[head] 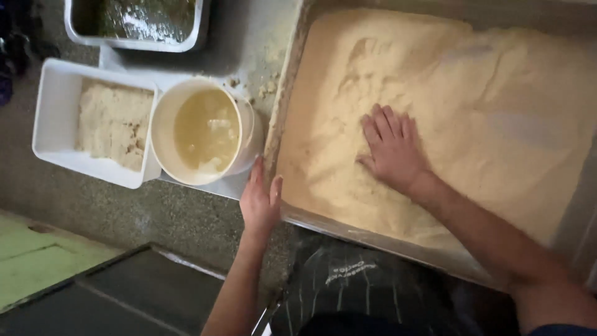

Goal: Breading pieces of meat by dipping them in a liquid wash and then coating them in breadcrumbs in a large tray.

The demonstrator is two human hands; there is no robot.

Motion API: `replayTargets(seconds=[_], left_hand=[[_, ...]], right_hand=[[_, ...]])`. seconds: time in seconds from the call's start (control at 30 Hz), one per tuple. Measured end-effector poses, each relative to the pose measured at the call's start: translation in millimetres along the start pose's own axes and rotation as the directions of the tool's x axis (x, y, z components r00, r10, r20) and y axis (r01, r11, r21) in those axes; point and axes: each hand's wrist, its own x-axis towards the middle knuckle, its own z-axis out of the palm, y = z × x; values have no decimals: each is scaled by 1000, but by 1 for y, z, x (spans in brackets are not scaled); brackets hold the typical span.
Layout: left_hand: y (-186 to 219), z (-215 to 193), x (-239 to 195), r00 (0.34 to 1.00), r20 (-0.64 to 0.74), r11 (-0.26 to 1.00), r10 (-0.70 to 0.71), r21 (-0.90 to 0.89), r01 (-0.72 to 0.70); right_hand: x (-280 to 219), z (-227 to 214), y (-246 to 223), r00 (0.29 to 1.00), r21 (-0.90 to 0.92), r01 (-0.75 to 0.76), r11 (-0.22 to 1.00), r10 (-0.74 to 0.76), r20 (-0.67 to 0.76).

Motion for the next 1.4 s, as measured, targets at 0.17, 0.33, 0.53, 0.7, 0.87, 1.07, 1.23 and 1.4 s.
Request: replayTargets(seconds=[0.17,0.33,0.53,0.7,0.87,1.07,1.23,1.4], left_hand=[[9,-7,-3,999,23,997,-44,-60,45],[20,-20,-8,999,30,997,-39,-72,41],[4,-5,-3,1000,9,997,-16,-71,16],[17,-15,-7,1000,-11,998,-27,-49,27],[7,-8,-1,1000,-14,999,9,-46,-10],[2,-1,2,999,-44,999,-11,-49,9],[-1,4,-2,999,-47,999,6,-51,-8],[-3,4,-8,998,-48,997,39,-60,-42]], right_hand=[[25,10,-25,991,56,131,990,-132,32],[41,-17,-59,978,-72,139,988,-125,168],[81,6,-57,977,-9,11,1000,-8,211],[103,-19,-45,993,54,-55,997,48,111],[97,-51,-30,995,183,-90,979,80,58],[79,-14,7,998,124,-66,990,63,26],[46,-5,24,997,18,-82,996,82,16],[8,-14,16,987,230,-15,973,52,-154]])
